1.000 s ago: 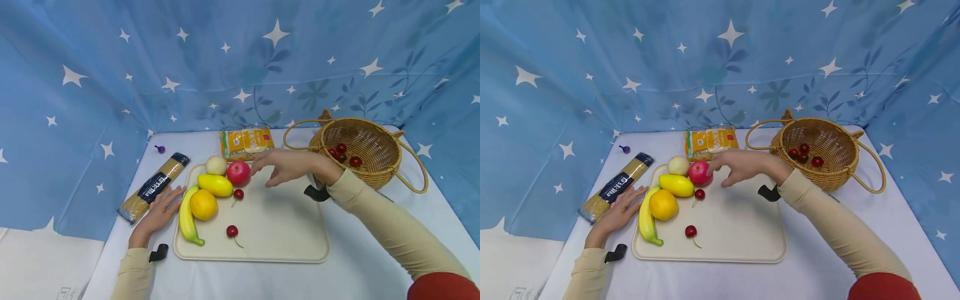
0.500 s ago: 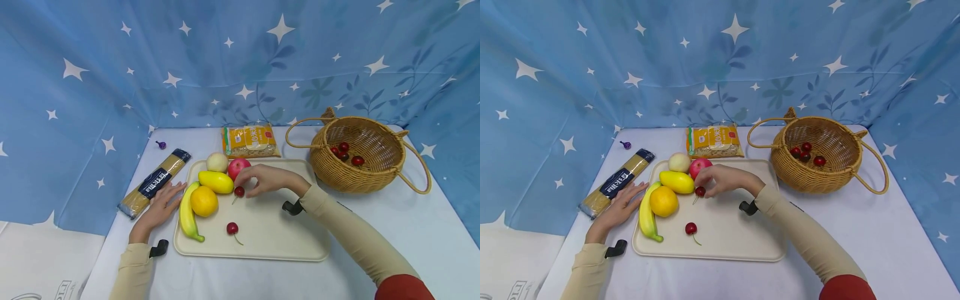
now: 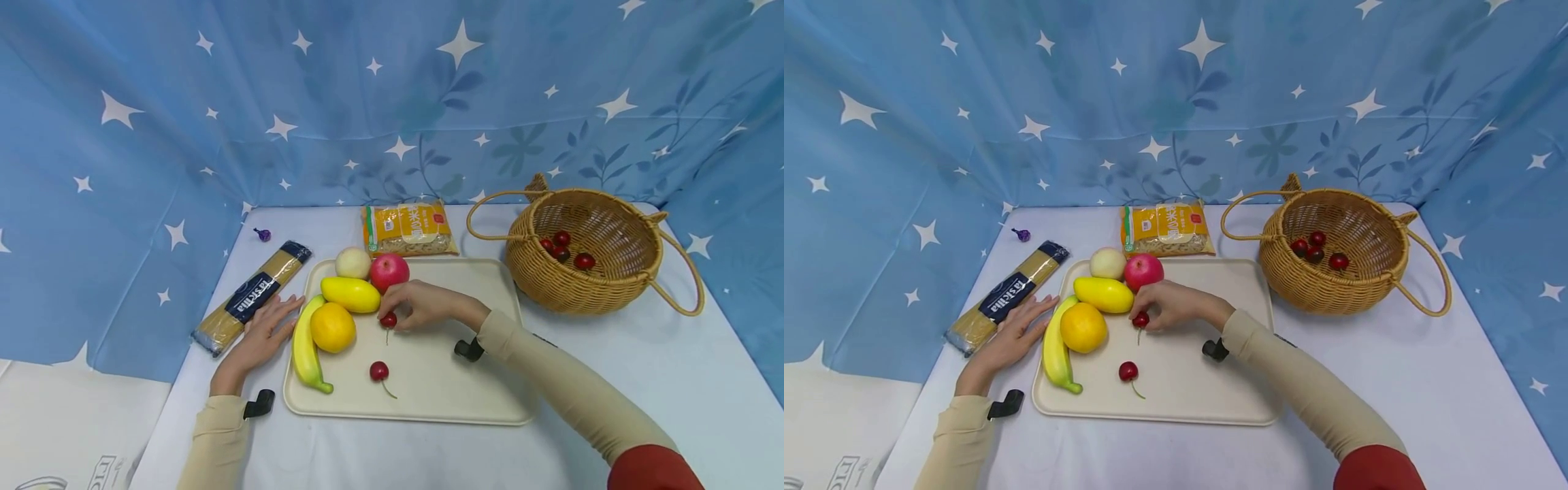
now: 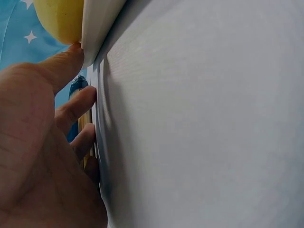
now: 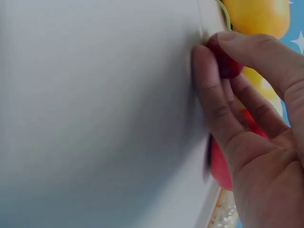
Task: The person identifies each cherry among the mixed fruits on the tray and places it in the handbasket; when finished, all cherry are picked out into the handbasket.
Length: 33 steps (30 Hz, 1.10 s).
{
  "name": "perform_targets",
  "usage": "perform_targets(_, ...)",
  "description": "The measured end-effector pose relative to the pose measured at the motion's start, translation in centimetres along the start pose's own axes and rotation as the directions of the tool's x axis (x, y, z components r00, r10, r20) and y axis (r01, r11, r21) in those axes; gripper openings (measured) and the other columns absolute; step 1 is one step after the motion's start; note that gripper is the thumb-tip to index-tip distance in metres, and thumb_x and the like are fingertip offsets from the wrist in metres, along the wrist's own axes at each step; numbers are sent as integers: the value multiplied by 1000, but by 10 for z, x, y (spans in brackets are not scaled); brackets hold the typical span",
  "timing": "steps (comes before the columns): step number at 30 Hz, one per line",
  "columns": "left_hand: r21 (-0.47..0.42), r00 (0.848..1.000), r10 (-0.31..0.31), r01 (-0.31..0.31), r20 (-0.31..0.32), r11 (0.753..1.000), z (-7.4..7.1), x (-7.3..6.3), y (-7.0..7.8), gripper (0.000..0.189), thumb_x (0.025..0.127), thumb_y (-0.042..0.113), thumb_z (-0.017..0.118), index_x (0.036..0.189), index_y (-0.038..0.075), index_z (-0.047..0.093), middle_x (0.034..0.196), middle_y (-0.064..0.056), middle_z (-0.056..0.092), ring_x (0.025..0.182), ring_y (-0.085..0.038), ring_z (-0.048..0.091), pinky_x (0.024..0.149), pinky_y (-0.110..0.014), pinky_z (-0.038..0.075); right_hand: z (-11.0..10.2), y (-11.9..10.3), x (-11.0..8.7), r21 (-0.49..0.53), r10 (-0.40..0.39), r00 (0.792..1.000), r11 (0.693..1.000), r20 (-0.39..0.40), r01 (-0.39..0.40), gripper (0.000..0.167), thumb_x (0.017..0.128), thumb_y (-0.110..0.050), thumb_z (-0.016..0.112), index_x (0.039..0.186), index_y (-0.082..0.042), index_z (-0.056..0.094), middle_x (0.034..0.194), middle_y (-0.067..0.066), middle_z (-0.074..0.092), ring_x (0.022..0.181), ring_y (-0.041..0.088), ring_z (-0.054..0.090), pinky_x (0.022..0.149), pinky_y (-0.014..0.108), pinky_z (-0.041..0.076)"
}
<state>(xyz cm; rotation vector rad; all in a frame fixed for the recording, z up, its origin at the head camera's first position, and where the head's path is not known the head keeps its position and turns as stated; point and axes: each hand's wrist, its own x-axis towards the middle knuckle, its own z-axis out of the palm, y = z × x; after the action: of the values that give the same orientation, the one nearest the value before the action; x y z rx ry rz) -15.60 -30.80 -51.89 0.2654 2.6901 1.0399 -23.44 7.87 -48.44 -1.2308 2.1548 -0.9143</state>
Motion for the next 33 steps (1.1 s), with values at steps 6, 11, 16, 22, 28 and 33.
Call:
perform_targets(6, -7, 1000, 16, -17, -5, 1000, 1, -3, 2, 50, 115, 33, 51, 163, 22, 46, 175, -21, 32, 166, -49, 3, 122, -80, 0, 11, 4, 0, 39, 3, 1000, 999, -27, -2, 26, 94, -7, 81, 119, -14, 81, 122, 1, 74, 109, 15, 63, 97, 28, 59)
perform_targets(11, 8, 1000, 14, -14, 0, 1000, 1, -4, 1, 51, 115, 33, 50, 164, 23, 45, 175, -20, 31, 167, -48, 3, 122, -80, 0, 15, 5, -1, 103, 50, 998, 994, -39, -46, 28, 94, -6, 81, 121, -14, 81, 128, 3, 73, 114, 15, 63, 96, 21, 61)
perform_targets(16, 12, 1000, 9, -9, 2, 1000, 0, -3, 1, 51, 115, 33, 50, 165, 24, 44, 176, -18, 30, 167, -47, 2, 122, -81, -1, 15, 7, -2, 139, 74, 996, 988, -45, -67, 29, 93, -6, 82, 122, -14, 81, 129, 3, 73, 115, 16, 64, 95, 21, 61)
perform_targets(22, 6, 1000, 4, -4, 2, 1000, -1, -2, 1, 51, 115, 34, 50, 165, 25, 44, 177, -17, 30, 167, -47, 2, 122, -81, -2, 15, 10, -2, 142, 69, 997, 988, -48, -61, 29, 93, -6, 83, 121, -16, 81, 129, 1, 73, 116, 15, 64, 95, 21, 61)
perform_targets(28, 7, 1000, -8, 8, 2, 1000, 0, -1, 0, 50, 115, 35, 50, 164, 26, 45, 177, -16, 30, 167, -46, 2, 123, -79, -2, 15, 10, -5, 166, 58, 997, 985, -50, -49, 31, 93, -5, 82, 123, -14, 81, 130, 3, 73, 120, 18, 64, 97, 23, 61)
perform_targets(33, 12, 1000, 0, 0, 6, 1000, 0, 0, 0, 51, 115, 35, 49, 165, 26, 44, 177, -16, 29, 167, -46, 2, 122, -80, -1, 10, 10, -6, 147, 44, 998, 989, -50, -36, 30, 95, -6, 81, 123, -15, 80, 129, 1, 73, 117, 17, 65, 97, 23, 61)
